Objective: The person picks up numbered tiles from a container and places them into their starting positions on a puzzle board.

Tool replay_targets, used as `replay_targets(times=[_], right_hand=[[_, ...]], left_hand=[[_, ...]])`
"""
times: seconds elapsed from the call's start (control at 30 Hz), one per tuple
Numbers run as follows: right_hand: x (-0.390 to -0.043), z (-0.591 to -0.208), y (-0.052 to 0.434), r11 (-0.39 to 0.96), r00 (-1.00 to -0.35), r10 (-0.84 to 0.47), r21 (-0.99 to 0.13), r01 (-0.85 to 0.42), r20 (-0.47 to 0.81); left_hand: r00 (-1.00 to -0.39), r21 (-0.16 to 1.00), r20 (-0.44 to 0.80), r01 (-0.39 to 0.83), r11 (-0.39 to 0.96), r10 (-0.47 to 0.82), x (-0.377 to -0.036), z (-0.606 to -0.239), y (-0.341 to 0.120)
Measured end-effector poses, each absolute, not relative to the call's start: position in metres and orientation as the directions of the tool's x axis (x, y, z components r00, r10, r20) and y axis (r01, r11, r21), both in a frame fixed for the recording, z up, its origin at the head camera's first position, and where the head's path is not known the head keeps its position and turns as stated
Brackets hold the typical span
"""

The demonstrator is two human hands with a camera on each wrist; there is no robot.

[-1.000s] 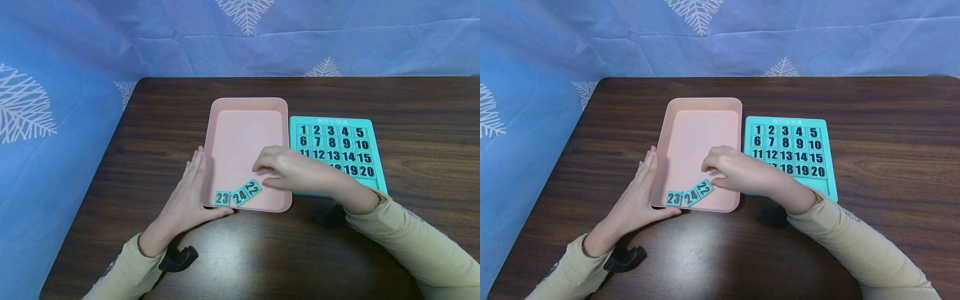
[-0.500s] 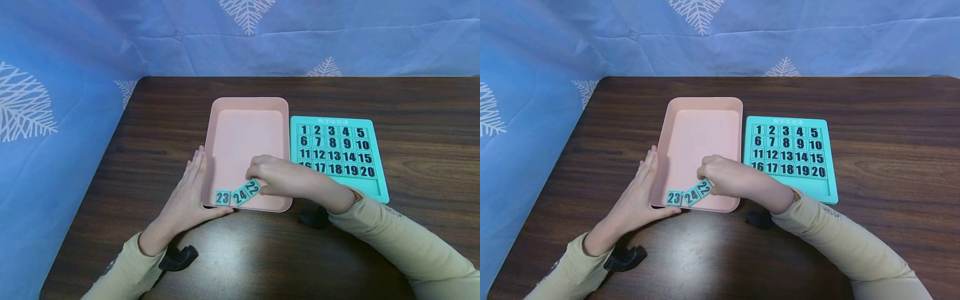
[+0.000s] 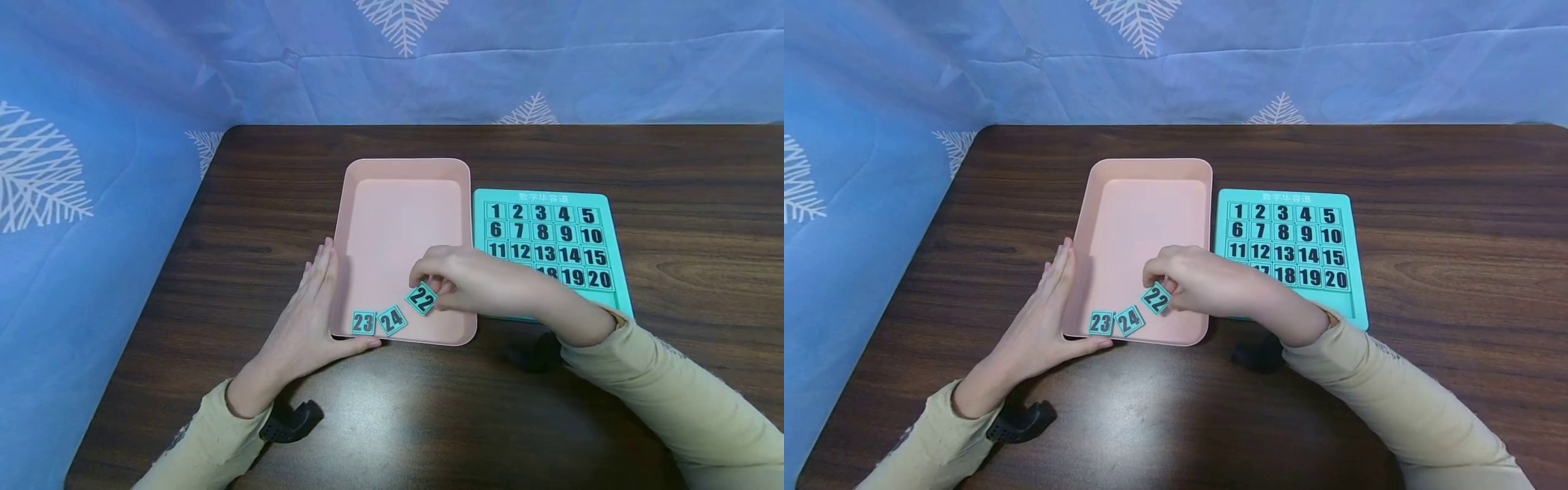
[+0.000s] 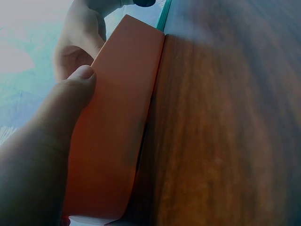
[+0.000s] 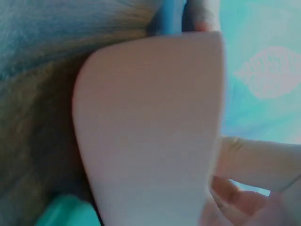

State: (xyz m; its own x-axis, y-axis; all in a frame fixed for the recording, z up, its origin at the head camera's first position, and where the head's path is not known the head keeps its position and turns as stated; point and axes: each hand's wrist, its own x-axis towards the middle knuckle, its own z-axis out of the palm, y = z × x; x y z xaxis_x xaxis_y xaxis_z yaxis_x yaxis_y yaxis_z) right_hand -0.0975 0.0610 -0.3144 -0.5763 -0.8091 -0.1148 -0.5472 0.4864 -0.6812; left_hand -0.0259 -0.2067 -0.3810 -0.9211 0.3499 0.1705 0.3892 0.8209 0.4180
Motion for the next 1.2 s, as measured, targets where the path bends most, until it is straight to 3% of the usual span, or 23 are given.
replay_targets(times=[0.27,0.7,0.97,1.2], right_hand=[[-0.098,-0.302,0.084,0.488,-0.601,-0.797,-0.647,-0.585,-0.058],[-0.104,-0.295,0.129,0.575,-0.699,-0.715,-0.552,-0.603,0.018],[-0.104,-0.305,0.153,0.662,-0.740,-0.671,-0.489,-0.568,-0.049],[-0.101,-0.311,0.164,0.659,-0.722,-0.686,-0.502,-0.561,-0.094]], left_hand=[[-0.923,0.427,0.164,0.384,0.819,0.348,-0.026,-0.380,-0.206],[-0.925,0.422,0.155,0.379,0.824,0.346,-0.027,-0.380,-0.206],[-0.936,0.437,0.125,0.350,0.829,0.330,-0.026,-0.380,-0.205],[-0.936,0.430,0.121,0.349,0.832,0.330,-0.026,-0.379,-0.205]])
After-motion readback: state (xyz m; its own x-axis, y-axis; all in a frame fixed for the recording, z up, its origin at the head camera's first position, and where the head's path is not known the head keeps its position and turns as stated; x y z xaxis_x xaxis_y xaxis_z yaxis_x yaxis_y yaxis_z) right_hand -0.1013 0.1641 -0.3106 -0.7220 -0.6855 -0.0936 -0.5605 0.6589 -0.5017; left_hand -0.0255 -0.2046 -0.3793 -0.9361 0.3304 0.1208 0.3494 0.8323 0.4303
